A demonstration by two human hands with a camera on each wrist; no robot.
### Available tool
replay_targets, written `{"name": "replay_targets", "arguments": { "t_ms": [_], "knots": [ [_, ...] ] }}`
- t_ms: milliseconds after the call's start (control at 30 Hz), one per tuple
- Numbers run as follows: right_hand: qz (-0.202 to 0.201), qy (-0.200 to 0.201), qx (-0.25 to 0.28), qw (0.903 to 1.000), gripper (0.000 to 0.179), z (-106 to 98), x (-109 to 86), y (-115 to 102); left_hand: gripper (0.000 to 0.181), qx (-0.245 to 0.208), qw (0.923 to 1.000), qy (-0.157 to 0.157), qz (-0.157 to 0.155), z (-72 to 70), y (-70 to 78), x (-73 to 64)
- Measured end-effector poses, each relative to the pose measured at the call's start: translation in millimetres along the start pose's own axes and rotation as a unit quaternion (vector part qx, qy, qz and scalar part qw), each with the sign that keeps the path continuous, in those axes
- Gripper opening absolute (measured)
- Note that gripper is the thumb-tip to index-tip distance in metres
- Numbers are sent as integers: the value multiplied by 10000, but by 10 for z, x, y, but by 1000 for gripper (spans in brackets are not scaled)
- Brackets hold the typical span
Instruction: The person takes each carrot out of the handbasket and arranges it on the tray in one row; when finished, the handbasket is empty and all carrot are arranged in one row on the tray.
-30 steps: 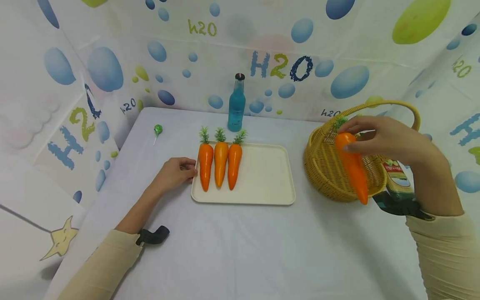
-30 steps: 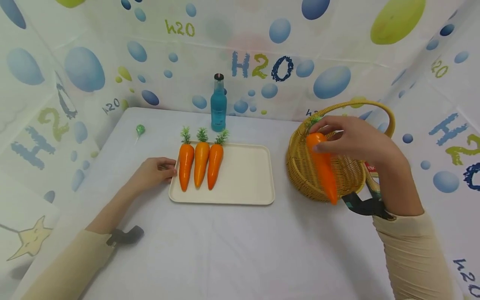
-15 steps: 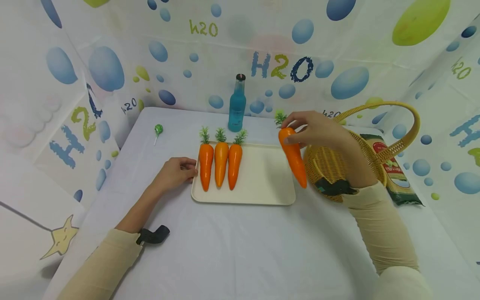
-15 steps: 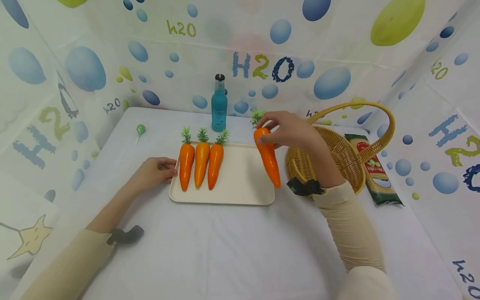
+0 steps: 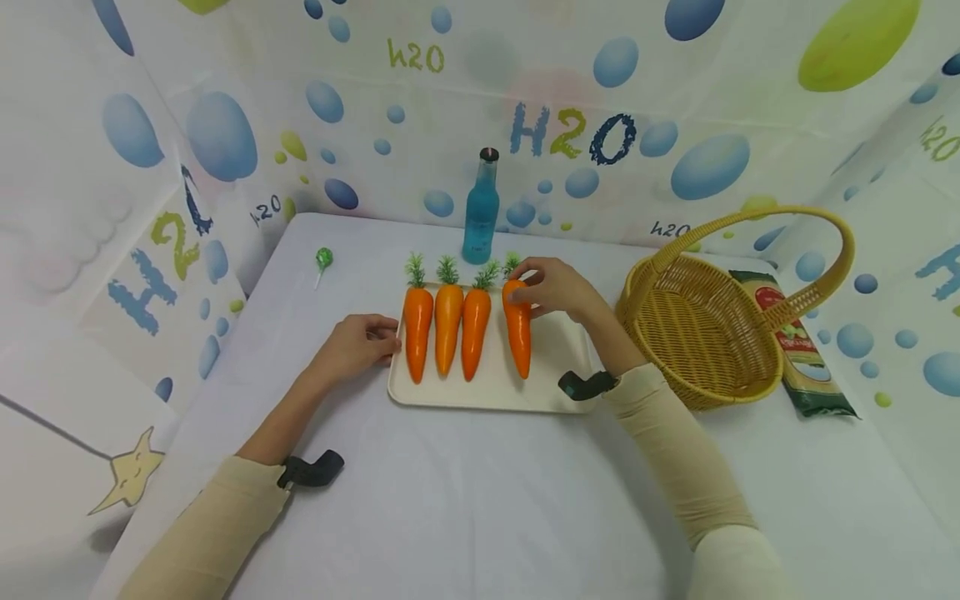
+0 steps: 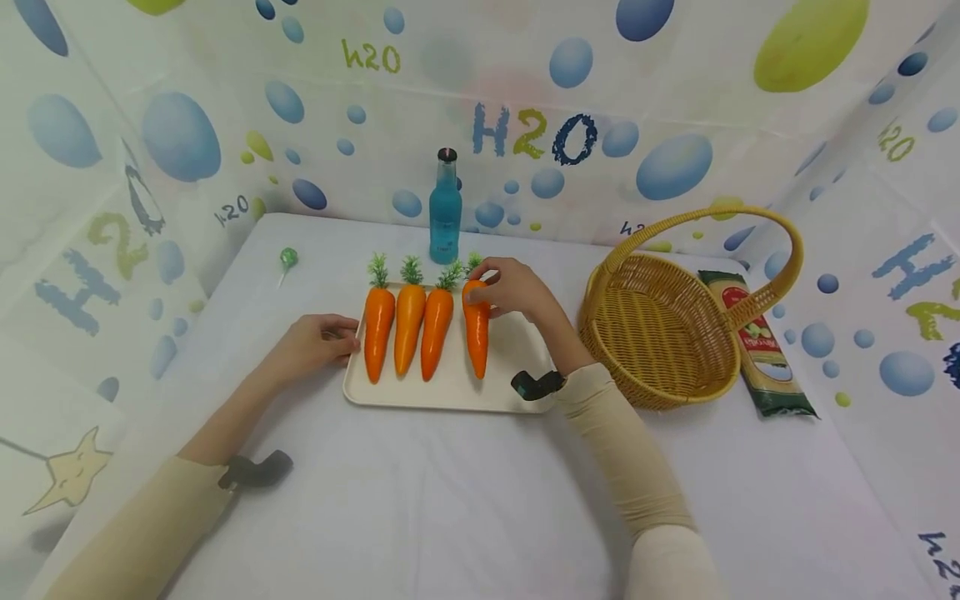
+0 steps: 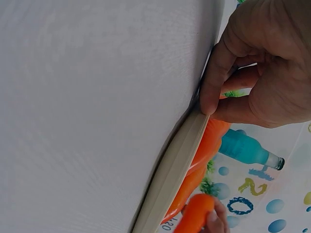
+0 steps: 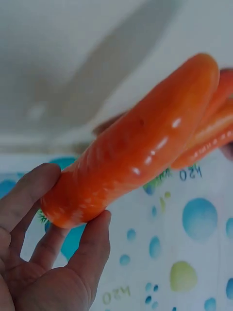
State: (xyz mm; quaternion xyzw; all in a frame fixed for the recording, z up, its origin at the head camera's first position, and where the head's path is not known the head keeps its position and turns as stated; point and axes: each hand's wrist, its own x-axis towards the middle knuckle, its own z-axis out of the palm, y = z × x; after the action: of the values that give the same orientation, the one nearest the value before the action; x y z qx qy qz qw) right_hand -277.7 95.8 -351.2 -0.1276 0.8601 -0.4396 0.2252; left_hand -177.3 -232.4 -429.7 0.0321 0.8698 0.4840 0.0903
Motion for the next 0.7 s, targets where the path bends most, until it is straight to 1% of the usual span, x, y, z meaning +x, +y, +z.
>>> {"name": "replay_targets", "arguments": {
  "t_ms": [133,267,533,700],
  "knots": [
    [188,143,182,9996,35,132,95,124,39,35,10000,-29,-31,8,29,-22],
    [233,270,302,9989,37,222,137,191,39,73,10000,-18,-39,14,32,-33],
    [263,401,111,9988,35,310,208,256,39,27,10000,0,-18,11,18,-38],
    [164,427,-8,9990,37,353,236,274,38,59,10000,27,0,20,-10,-43]
  ]
}}
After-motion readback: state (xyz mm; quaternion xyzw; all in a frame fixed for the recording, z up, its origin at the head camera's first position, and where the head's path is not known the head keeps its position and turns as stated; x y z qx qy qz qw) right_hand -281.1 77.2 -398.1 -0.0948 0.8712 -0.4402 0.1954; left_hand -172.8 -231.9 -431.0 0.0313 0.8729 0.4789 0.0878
